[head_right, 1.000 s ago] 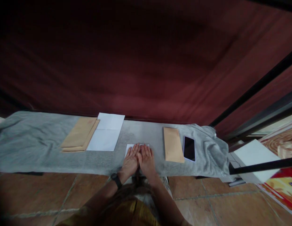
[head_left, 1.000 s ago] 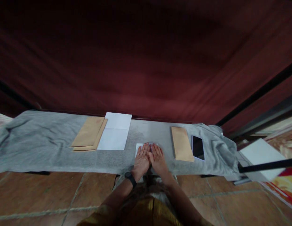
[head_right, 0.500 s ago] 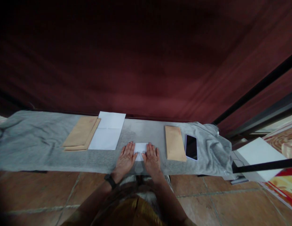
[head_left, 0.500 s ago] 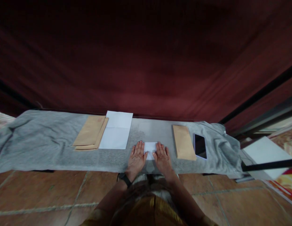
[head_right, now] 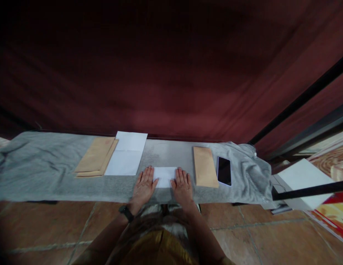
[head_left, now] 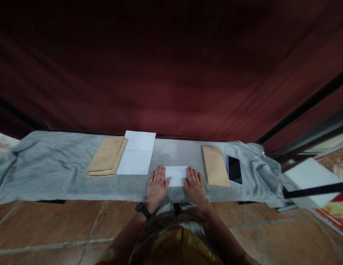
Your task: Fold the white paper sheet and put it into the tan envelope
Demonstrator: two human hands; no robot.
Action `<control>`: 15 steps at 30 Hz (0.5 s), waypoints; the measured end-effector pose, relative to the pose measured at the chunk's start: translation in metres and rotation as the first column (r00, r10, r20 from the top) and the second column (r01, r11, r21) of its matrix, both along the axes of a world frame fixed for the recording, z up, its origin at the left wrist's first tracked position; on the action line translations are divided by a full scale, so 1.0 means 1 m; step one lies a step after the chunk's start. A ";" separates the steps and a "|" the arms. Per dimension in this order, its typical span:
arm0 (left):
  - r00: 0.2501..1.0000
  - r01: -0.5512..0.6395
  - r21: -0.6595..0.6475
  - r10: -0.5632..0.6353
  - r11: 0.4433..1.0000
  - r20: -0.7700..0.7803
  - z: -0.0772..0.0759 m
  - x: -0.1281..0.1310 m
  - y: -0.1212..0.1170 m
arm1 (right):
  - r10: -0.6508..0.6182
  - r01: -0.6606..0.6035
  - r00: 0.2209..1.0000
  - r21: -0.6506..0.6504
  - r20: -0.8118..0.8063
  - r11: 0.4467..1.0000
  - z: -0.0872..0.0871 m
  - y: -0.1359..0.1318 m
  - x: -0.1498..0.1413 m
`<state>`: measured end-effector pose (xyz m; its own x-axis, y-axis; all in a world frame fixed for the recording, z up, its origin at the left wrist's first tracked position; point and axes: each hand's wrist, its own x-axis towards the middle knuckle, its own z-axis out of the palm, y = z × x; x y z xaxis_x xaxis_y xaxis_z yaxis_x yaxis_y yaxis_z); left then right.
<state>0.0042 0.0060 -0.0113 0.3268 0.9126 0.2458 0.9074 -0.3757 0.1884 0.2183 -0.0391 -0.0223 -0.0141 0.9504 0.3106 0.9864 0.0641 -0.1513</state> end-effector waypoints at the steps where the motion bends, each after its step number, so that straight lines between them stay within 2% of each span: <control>1: 1.000 -0.003 0.000 0.003 1.000 -0.006 0.000 0.000 0.000 | -0.004 0.004 1.000 0.008 -0.007 1.000 0.001 0.000 -0.001; 4: 1.000 -0.011 0.000 0.011 1.000 -0.025 0.000 0.001 0.000 | 0.010 -0.010 1.000 0.022 -0.024 1.000 0.003 -0.003 -0.008; 10: 1.000 -0.007 -0.008 0.007 1.000 -0.028 0.000 0.001 0.000 | 0.165 -0.165 0.985 -0.007 -0.055 0.986 0.006 -0.013 -0.023; 15: 0.999 -0.018 0.020 0.019 1.000 -0.034 -0.001 0.001 0.000 | 0.131 -0.132 0.990 -0.026 -0.046 0.991 0.004 -0.023 -0.014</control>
